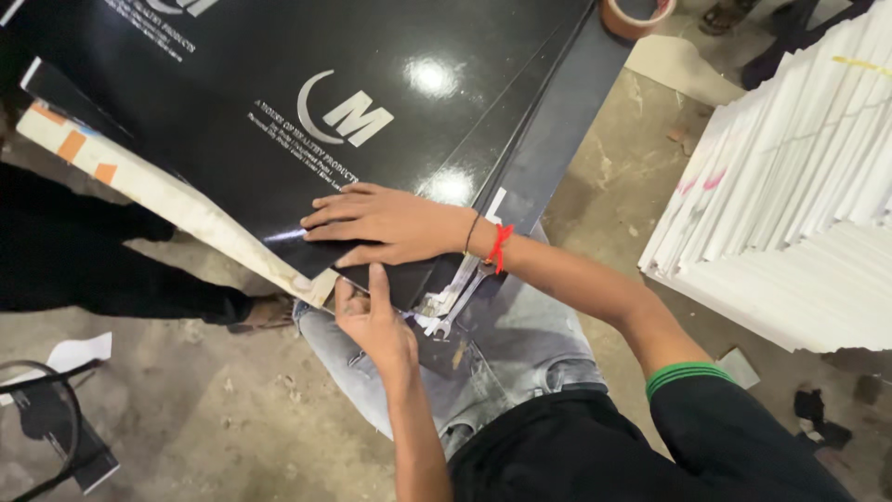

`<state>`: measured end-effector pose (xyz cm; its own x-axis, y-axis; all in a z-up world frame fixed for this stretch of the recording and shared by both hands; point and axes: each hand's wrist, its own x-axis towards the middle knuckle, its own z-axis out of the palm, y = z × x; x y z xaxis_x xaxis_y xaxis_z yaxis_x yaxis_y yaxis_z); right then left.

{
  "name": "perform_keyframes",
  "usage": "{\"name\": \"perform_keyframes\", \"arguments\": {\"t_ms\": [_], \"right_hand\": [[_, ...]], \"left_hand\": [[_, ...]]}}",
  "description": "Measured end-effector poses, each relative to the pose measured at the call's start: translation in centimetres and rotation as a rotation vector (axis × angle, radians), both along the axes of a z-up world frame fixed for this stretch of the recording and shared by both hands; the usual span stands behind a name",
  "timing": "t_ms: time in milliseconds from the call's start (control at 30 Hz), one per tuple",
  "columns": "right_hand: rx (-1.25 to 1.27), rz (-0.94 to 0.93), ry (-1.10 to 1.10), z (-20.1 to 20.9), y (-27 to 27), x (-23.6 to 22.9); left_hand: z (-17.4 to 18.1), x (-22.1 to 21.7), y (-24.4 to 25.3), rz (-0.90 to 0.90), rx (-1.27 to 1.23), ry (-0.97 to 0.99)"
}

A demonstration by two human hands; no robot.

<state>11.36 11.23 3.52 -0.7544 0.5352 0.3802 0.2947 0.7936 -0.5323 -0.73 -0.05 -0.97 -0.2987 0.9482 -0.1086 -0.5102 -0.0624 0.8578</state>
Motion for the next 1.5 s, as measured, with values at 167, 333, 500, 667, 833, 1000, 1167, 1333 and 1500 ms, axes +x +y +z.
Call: {"name": "perform_keyframes", "arguments": {"t_ms": [167, 333, 500, 667, 833, 1000, 1167, 1333, 1500], "right_hand": [[0.008, -0.018, 0.121, 1.2, -0.9, 1.2], [-0.021, -0.049, 0.102, 2.5, -2.3, 4.4], [-0.028, -0.033, 0.129, 2.2, -2.8, 5.7], [-0.012, 0.008, 0.170, 1.8, -2.5, 5.8], [0.010, 0.010, 0.206, 1.6, -2.6, 5.7], [-0.056, 0.028, 0.215, 1.5, -2.5, 6.0], [-0.134, 0.038, 0.234, 1.4, -2.3, 6.2], [-0.175, 0.031, 0.223, 1.8, -2.2, 6.1], [-0.161, 0.000, 0.197, 3.2, -2.6, 5.6]], "left_hand": [[-2.2, -0.5, -0.3, 0.007, 0.043, 0.083], [-2.1, -0.5, -0.2, 0.031, -0.034, 0.078], [0.7, 0.3, 0.1, 0.056, -0.068, 0.160], [1.9, 0.5, 0.1, 0.073, -0.076, 0.204], [0.5, 0.3, -0.2, 0.074, -0.088, 0.154], [0.2, -0.1, -0.1, 0.076, -0.103, -0.040], [1.4, -0.2, -0.4, -0.010, -0.074, -0.048], [-1.0, -1.0, -0.9, -0.063, 0.046, -0.028], [-1.6, -1.3, -1.0, -0.093, 0.042, -0.007]]}}
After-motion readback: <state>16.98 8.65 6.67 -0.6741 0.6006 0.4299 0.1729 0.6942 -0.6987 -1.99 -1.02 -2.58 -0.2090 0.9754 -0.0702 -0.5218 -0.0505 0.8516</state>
